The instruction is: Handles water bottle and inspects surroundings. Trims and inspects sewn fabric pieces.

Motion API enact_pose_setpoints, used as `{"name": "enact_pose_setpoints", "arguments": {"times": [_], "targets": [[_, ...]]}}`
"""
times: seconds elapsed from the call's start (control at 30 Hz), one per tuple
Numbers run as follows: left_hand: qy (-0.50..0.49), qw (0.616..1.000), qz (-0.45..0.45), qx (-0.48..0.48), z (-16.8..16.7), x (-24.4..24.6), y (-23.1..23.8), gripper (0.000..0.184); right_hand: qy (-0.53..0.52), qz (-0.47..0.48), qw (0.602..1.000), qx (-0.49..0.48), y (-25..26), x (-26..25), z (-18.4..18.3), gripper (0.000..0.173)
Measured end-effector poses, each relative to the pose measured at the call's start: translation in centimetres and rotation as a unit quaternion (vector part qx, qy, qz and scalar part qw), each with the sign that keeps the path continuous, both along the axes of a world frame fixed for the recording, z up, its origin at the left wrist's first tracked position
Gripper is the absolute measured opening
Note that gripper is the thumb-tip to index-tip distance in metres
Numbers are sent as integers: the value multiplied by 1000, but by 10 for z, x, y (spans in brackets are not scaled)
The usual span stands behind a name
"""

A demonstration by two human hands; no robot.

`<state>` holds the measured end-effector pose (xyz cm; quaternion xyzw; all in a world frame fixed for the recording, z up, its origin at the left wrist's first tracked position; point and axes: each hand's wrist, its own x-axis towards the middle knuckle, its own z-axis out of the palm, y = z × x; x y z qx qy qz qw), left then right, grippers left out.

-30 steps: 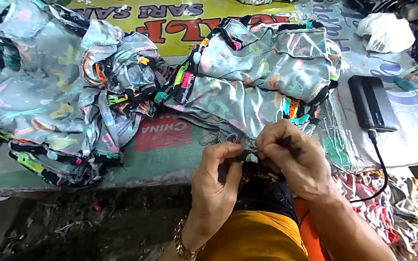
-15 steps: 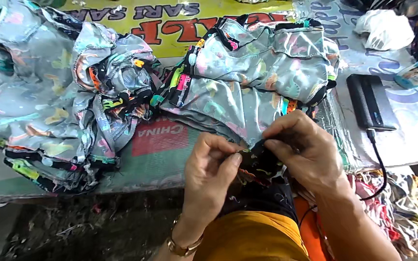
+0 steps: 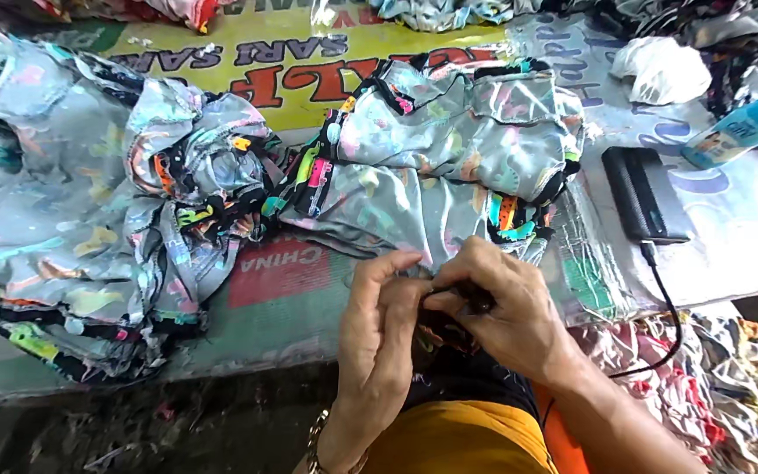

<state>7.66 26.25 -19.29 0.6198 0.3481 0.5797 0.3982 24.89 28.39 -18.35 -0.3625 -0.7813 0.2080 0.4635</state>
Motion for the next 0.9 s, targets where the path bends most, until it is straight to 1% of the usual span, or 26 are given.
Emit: {"name": "enact_pose_setpoints", "arguments": {"times": [0.1,0.17,0.37,0.47,0.53,0.6,0.67,0.73,0.8,0.87,0.9], "targets": [[23,1000,7,16,-4,2,1,40,27,-3,1000,-13,4,0,-7,11],[25,999,17,15,-6,5,1,41,27,-9,999,-15,5,0,-8,14],[-1,1000,29,-5,-3,6,1,23,59,10,998,-32,3,1,-11,19],[-21,999,39,-20,-4,6,-1,16,85,26,994,-59,1,2,-12,20],[-32,998,40,-29,-5,5,-2,15,88,36,993,-72,0,4,-12,21],[-36,998,40,-30,-6,6,-2,14,69,45,994,-71,0,5,-13,23],[-55,997,44,-39,-7,7,-2,13,66,83,992,-67,0,8,-14,24],[-84,994,40,-57,-6,7,0,12,83,132,985,-73,0,11,-13,24],[-122,989,24,-78,-5,6,2,12,117,168,974,-99,-1,14,-12,25],[-143,986,2,-85,-3,4,1,13,143,169,967,-122,-2,16,-10,27],[-131,989,-2,-76,-3,4,0,12,150,162,967,-128,-2,17,-9,27]]}}
